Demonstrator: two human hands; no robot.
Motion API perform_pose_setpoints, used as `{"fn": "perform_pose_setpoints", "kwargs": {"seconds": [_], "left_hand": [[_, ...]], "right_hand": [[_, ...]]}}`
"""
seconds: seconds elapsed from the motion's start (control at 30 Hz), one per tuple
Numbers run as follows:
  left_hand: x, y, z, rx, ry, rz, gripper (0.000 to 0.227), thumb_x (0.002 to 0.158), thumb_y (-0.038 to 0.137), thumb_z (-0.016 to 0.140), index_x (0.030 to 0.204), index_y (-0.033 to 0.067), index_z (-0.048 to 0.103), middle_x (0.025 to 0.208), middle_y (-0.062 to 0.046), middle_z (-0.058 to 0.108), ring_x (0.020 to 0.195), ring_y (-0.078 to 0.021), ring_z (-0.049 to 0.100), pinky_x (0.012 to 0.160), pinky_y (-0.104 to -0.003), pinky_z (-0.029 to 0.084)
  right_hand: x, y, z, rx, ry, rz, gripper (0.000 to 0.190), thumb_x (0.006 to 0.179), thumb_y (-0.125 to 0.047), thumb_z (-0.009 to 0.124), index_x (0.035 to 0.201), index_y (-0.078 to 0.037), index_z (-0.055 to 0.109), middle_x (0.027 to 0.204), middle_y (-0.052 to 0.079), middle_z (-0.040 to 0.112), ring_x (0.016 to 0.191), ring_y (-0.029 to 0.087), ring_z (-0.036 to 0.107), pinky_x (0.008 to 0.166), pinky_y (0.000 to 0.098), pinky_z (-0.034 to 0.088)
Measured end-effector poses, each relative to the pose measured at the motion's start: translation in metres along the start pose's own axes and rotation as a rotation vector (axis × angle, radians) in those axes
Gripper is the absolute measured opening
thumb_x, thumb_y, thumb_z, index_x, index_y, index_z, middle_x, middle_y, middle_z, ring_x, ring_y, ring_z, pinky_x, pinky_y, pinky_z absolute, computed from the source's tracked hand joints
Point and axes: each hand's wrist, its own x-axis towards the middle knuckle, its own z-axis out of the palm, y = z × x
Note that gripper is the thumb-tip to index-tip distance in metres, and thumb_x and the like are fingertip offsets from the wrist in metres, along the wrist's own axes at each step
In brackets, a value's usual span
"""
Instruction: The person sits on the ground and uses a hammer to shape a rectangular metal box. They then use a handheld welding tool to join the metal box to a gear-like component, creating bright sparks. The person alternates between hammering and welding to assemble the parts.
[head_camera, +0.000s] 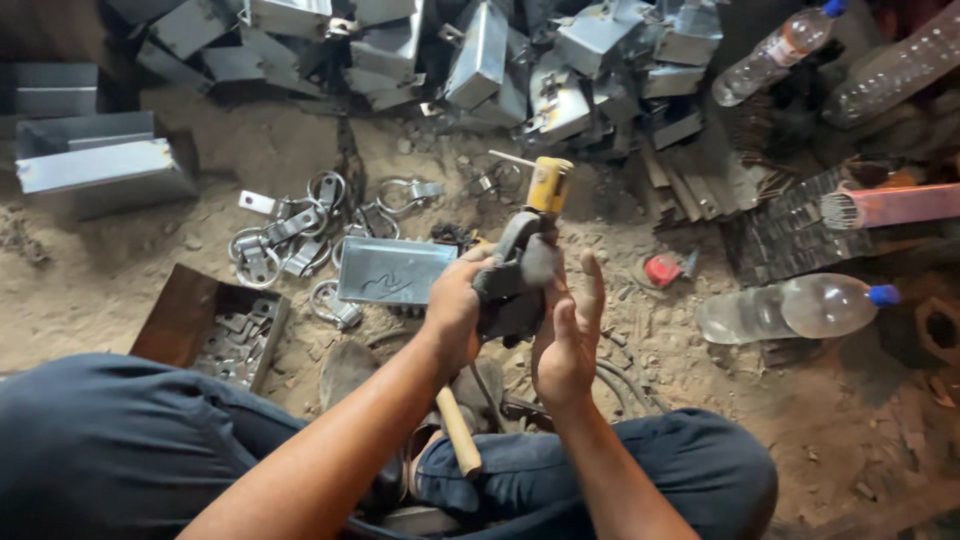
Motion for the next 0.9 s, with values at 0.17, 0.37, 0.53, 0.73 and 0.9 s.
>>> {"fn": "perform_pose_setpoints", "kwargs": {"seconds": [0.17,0.37,0.53,0.73,0.9], "left_hand": [[-0.001,-0.001,-0.003,-0.098,-0.128,0.046,0.029,0.095,0.011,0.052,0.117,0.0027,0.07,0.104,-0.01,0.074,0.09,-0.0188,0.071,0.082,-0.034,0.058],[0.003,-0.004,-0.007,0.043,-0.137,-0.014,0.031,0.095,0.012,0.057,0.121,0.0006,0.068,0.109,-0.009,0.074,0.098,-0.0199,0.069,0.088,-0.033,0.055],[0.003,0.008,-0.008,0.722,-0.339,0.289,0.029,0.096,0.012,0.061,0.12,-0.0021,0.071,0.107,-0.008,0.069,0.099,-0.017,0.061,0.088,-0.03,0.047],[-0.006,0.01,0.002,1.308,-0.267,0.379,0.026,0.082,0.006,0.067,0.106,0.0048,0.076,0.094,-0.011,0.067,0.09,-0.0239,0.066,0.081,-0.034,0.051],[-0.013,0.022,0.016,1.378,-0.403,0.679,0.042,0.078,0.014,0.075,0.119,0.01,0.073,0.11,-0.016,0.064,0.1,-0.0367,0.063,0.081,-0.044,0.051]], "right_hand": [[0.006,0.006,-0.005,-0.463,0.214,-0.027,0.049,0.1,-0.006,0.065,0.142,-0.004,0.041,0.136,0.016,0.053,0.136,0.025,0.05,0.112,0.0403,0.046],[0.017,0.005,-0.024,-0.391,0.22,0.402,0.052,0.09,-0.007,0.069,0.137,-0.008,0.045,0.11,0.007,0.068,0.101,0.022,0.066,0.086,0.0368,0.057],[0.012,0.005,-0.042,-0.292,0.141,0.285,0.039,0.097,0.0,0.064,0.135,-0.002,0.054,0.118,0.004,0.066,0.111,0.014,0.061,0.098,0.029,0.052],[0.002,0.021,-0.049,-0.604,0.234,0.13,0.049,0.09,0.003,0.06,0.137,-0.008,0.047,0.113,0.003,0.063,0.105,0.013,0.062,0.092,0.0271,0.052],[0.014,0.024,-0.064,-0.947,0.329,0.157,0.048,0.089,-0.001,0.062,0.136,-0.007,0.052,0.116,0.004,0.067,0.109,0.015,0.066,0.094,0.0311,0.053]]}}
